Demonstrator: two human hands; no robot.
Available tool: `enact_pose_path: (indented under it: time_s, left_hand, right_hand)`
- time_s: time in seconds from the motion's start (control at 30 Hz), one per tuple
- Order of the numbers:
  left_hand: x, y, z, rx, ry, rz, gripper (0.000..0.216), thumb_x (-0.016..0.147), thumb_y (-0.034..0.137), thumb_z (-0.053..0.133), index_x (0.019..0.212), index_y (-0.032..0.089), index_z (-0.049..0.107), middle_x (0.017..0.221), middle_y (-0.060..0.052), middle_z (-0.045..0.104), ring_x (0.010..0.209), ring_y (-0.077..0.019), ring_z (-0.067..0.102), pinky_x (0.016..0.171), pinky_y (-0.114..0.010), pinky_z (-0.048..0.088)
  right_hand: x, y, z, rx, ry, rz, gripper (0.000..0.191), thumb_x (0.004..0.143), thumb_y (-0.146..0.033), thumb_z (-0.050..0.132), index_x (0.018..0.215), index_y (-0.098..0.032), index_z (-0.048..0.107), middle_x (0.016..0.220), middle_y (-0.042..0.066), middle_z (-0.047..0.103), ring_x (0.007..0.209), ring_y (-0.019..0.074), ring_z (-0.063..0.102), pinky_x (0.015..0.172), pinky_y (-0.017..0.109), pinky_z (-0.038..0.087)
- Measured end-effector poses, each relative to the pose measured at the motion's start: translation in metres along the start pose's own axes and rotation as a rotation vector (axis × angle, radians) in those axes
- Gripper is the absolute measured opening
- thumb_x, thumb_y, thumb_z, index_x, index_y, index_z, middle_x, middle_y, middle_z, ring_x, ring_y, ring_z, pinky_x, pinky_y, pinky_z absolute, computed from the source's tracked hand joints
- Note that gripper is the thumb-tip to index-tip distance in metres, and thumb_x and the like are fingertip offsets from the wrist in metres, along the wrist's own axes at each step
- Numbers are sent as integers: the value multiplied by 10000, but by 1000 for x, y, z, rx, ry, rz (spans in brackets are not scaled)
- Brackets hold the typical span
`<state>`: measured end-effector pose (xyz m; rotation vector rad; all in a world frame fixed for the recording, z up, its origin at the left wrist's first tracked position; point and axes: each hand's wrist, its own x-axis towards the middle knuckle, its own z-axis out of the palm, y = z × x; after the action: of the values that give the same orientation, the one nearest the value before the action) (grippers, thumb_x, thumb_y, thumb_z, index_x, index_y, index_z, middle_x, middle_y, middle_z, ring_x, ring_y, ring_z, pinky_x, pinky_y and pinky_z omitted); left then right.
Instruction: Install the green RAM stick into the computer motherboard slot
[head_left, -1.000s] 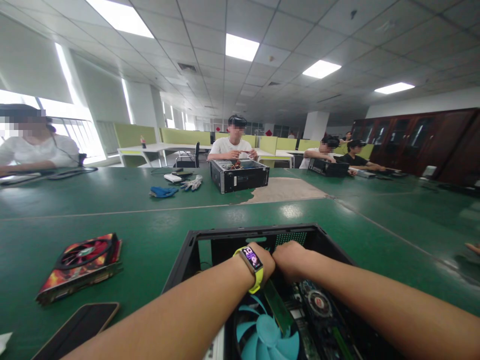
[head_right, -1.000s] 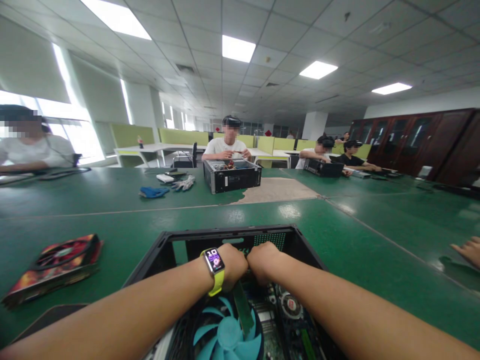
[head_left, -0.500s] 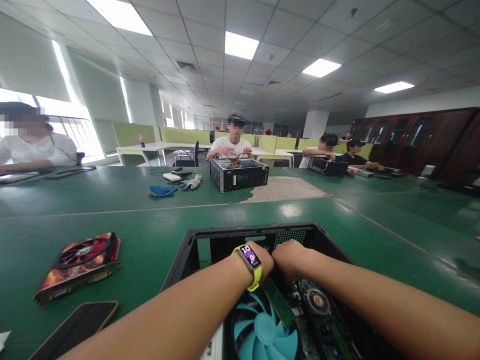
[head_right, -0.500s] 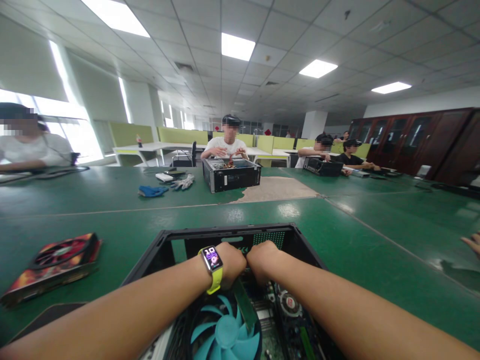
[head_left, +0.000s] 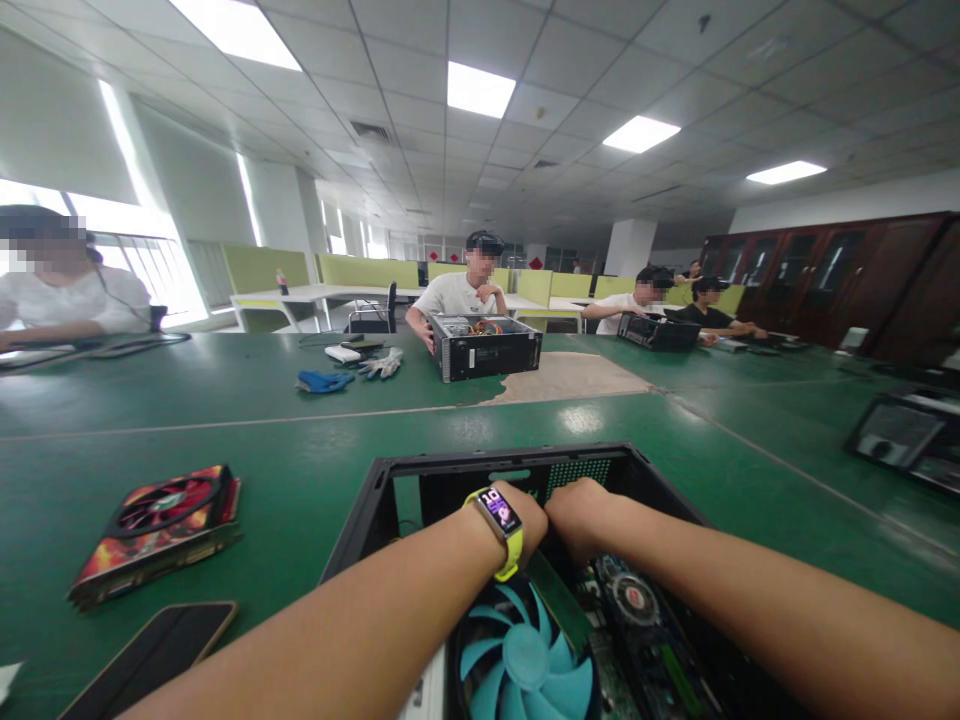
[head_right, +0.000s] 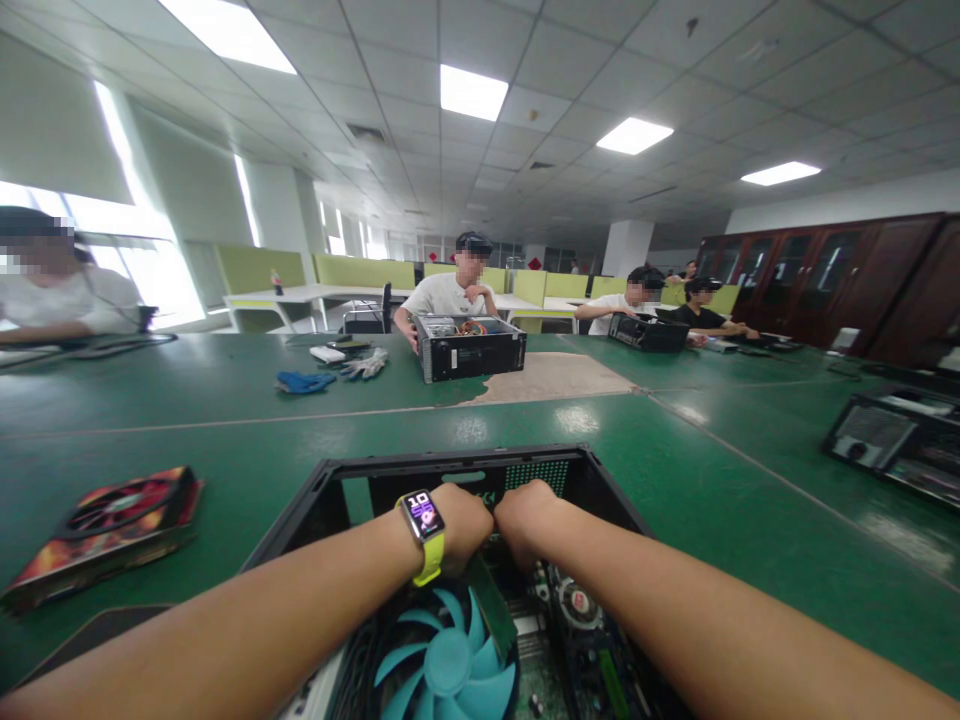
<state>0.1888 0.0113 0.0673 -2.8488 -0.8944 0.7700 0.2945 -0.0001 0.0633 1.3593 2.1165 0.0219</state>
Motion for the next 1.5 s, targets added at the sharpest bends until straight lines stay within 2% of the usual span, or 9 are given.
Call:
enact_pose_path:
  time_s: [0.3, 0.47, 0.67, 0.83, 1.03, 1.2, 1.5]
  left_hand:
    - [-1, 1, -1, 5, 46, 23, 339, 616, 208, 722, 934, 94, 694, 939, -190, 703, 856, -332, 669, 744, -435, 567]
    - [-2, 2, -1, 14, 62, 17, 334, 596, 222, 742, 904, 103, 696, 917, -180, 708, 852, -331, 670, 750, -436, 567]
    - [3, 1, 5, 18, 60, 27, 356, 611, 221, 715, 940, 87, 690, 953, -189, 701, 866, -335, 666, 736, -454, 568]
    - [5, 0, 4, 10, 33, 9, 372, 599, 252, 740, 934, 97, 697, 953, -189, 703, 873, -333, 666, 741, -434, 569]
    - [2, 0, 1, -7, 22, -1, 366, 604, 247, 742, 930, 88, 695, 938, -186, 706, 844, -340, 668, 731, -462, 572]
    - [2, -1, 0, -13, 18, 1, 369, 606, 258, 746, 931, 91, 696, 958, -185, 702, 855, -343, 665, 727, -470, 573]
    - [-6, -4, -15, -8, -18, -20, 401, 560, 264, 786, 935, 143, 711, 913, -155, 716, 868, -302, 667, 735, -362, 556]
  right_hand:
    - [0, -1, -1, -6, -23, 0, 519, 579, -240, 751, 1063, -76, 659, 1059, 190, 665, 950, 326, 640, 785, 420, 541]
    - [5, -1, 2, -3, -37, 15, 548, 524, -183, 771, 1052, -82, 664, 1052, 190, 668, 945, 329, 642, 764, 405, 546]
    - [4, -2, 3, 6, -8, 9, 481, 576, -172, 743, 1036, -60, 662, 1058, 200, 663, 955, 326, 638, 771, 409, 543]
    - [3, -2, 3, 4, 3, 13, 516, 536, -150, 761, 1035, -60, 663, 1063, 199, 663, 958, 334, 636, 777, 411, 541]
    - [2, -1, 3, 5, 16, 7, 475, 572, -189, 756, 1022, -66, 670, 1046, 203, 666, 945, 336, 640, 763, 420, 544]
    - [0, -1, -2, 12, 8, 15, 502, 548, -176, 771, 1027, -63, 668, 1026, 192, 676, 926, 336, 645, 767, 434, 547]
    - [-6, 3, -5, 30, 29, 29, 519, 545, -222, 769, 1038, -87, 676, 1005, 186, 683, 915, 345, 647, 751, 424, 537]
